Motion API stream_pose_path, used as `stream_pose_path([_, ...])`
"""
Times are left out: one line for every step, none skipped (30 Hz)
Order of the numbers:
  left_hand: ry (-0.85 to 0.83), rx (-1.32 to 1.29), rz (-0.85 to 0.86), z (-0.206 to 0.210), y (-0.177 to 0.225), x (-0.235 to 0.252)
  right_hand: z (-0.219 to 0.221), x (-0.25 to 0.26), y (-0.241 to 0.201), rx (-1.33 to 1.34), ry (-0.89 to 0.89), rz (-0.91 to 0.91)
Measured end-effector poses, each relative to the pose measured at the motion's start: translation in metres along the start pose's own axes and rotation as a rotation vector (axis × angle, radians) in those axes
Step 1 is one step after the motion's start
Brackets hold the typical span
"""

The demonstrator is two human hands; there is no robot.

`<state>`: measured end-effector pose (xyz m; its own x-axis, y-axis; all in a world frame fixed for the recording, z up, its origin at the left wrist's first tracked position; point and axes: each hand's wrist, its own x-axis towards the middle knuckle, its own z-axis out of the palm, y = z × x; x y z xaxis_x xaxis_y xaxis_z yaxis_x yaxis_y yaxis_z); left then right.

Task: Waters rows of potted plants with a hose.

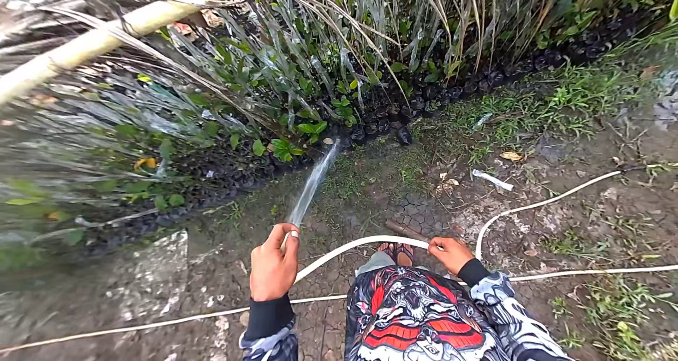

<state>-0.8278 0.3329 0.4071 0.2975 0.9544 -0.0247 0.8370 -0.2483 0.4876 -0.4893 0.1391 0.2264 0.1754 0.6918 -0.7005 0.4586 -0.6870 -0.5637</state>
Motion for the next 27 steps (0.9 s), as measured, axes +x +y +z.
stream_pose_path([-0.006,0.003,0.002,0.0,0.002,-0.002,0.0,-0.001,0.001,0.0,0.002,0.001])
stream_pose_path([-0.019,0.007,0.01,-0.001,0.003,-0.003,0.0,-0.001,0.001,-0.005,0.002,0.004])
stream_pose_path([-0.03,0.007,0.023,-0.001,0.005,-0.004,-0.001,-0.001,0.002,-0.009,0.001,0.006])
stream_pose_path([-0.038,0.002,0.04,-0.001,0.005,-0.005,-0.001,-0.001,0.002,-0.01,-0.007,0.008])
stream_pose_path([-0.039,-0.008,0.055,-0.002,0.005,-0.006,-0.001,-0.001,0.004,-0.006,-0.013,0.009])
stream_pose_path([-0.035,-0.018,0.068,-0.003,0.006,-0.007,0.001,0.0,0.006,-0.007,-0.012,0.009])
stream_pose_path([-0.039,-0.022,0.078,-0.005,0.006,-0.008,0.002,0.001,0.007,-0.011,-0.007,0.007])
stream_pose_path([-0.048,-0.022,0.087,-0.006,0.006,-0.008,0.002,0.001,0.007,-0.008,-0.007,0.004])
stream_pose_path([-0.055,-0.022,0.098,-0.008,0.006,-0.009,0.002,0.0,0.006,-0.008,-0.004,0.002])
stream_pose_path([-0.052,-0.025,0.104,-0.009,0.006,-0.009,0.002,0.0,0.006,-0.008,-0.004,0.0])
stream_pose_path([-0.046,-0.033,0.105,-0.01,0.005,-0.009,0.003,-0.001,0.005,-0.007,-0.003,-0.002])
stream_pose_path([-0.039,-0.043,0.105,-0.012,0.005,-0.009,0.004,-0.001,0.005,-0.005,-0.001,-0.003])
stream_pose_path([-0.035,-0.049,0.109,-0.013,0.004,-0.009,0.004,-0.001,0.004,-0.006,-0.002,-0.004])
stream_pose_path([-0.038,-0.055,0.124,-0.014,0.004,-0.009,0.005,-0.001,0.004,-0.006,-0.003,-0.005])
stream_pose_path([-0.043,-0.062,0.145,-0.014,0.003,-0.009,0.005,-0.001,0.003,-0.007,-0.003,-0.005])
stream_pose_path([-0.048,-0.07,0.166,-0.013,0.002,-0.01,0.006,-0.001,0.003,-0.007,-0.002,-0.004])
stream_pose_path([-0.048,-0.077,0.186,-0.013,0.0,-0.01,0.007,0.0,0.003,-0.005,0.001,-0.006])
stream_pose_path([-0.039,-0.082,0.203,-0.012,-0.002,-0.009,0.008,0.0,0.003,-0.006,0.002,-0.008])
stream_pose_path([-0.031,-0.081,0.218,-0.011,-0.003,-0.009,0.009,0.001,0.003,-0.005,0.001,-0.009])
stream_pose_path([-0.033,-0.08,0.236,-0.01,-0.004,-0.008,0.01,0.002,0.003,-0.002,0.001,-0.01])
stream_pose_path([-0.047,-0.085,0.261,-0.008,-0.005,-0.008,0.011,0.002,0.003,-0.001,0.0,-0.009])
stream_pose_path([-0.065,-0.091,0.287,-0.007,-0.005,-0.007,0.011,0.002,0.003,-0.001,-0.004,-0.009])
stream_pose_path([-0.071,-0.102,0.306,-0.006,-0.007,-0.006,0.012,0.002,0.003,-0.006,-0.004,-0.009])
stream_pose_path([-0.065,-0.114,0.308,-0.007,-0.011,-0.005,0.012,0.001,0.001,-0.008,-0.004,-0.008])
stream_pose_path([-0.048,-0.126,0.295,-0.008,-0.017,-0.003,0.012,0.0,-0.001,-0.011,-0.002,-0.006])
stream_pose_path([-0.023,-0.135,0.267,-0.008,-0.023,-0.002,0.013,-0.002,-0.003,-0.018,0.007,-0.003])
stream_pose_path([0.005,-0.136,0.225,-0.007,-0.031,-0.002,0.015,-0.004,-0.006,-0.025,0.021,-0.001])
